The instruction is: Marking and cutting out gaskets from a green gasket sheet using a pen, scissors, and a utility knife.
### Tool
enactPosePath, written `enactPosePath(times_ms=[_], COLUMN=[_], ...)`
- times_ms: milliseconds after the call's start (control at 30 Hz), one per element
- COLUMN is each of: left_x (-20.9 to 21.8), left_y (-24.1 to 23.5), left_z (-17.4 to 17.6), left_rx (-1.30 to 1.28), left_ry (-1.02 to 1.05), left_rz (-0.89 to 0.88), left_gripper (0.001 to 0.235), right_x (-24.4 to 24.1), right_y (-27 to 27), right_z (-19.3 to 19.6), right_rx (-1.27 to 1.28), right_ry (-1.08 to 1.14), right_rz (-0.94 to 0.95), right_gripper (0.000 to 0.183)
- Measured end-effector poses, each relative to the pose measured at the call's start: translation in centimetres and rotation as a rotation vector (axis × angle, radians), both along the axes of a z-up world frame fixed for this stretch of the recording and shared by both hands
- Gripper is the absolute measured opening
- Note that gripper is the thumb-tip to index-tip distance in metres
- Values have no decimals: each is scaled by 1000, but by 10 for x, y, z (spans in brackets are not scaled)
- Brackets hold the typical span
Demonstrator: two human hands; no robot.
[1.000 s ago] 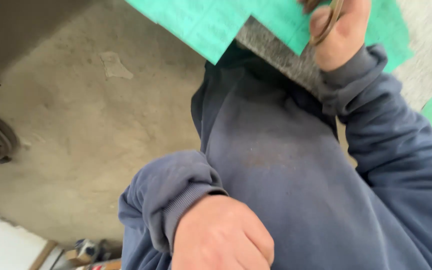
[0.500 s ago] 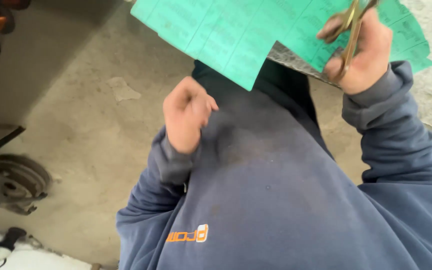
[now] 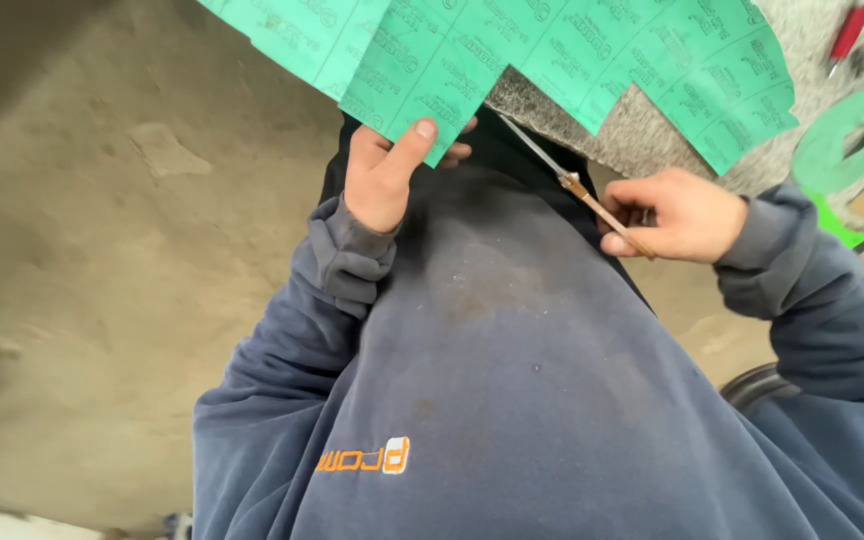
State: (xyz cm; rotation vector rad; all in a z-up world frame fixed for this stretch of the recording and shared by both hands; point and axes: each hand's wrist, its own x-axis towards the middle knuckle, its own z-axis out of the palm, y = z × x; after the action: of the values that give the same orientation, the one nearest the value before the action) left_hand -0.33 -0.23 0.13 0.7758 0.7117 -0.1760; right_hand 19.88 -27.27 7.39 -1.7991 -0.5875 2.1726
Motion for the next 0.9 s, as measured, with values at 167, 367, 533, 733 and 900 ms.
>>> enactPosePath(times_ms=[167,367,533,733,900], left_x=[-9,-13,-14,-29,-31], left_y=[-6,-10,-1,-4,-6], left_z=[-10,-8,15,19,21], left_rx=[9,-3,50,53,74], left_ry=[-32,-216,-252,-240,-194], left_rz=[88,240,238,214,227], left_gripper=[35,35,34,31,34], right_x=[7,20,29,28,31], right_y=[14,42,46,39,39], right_z=[-3,-5,-5,6,5], right_rx=[236,74,148,20,46], right_ry=[18,18,102,268,159], right_rz=[-5,97,72,-122,-39], right_gripper=[34,31,28,30,37])
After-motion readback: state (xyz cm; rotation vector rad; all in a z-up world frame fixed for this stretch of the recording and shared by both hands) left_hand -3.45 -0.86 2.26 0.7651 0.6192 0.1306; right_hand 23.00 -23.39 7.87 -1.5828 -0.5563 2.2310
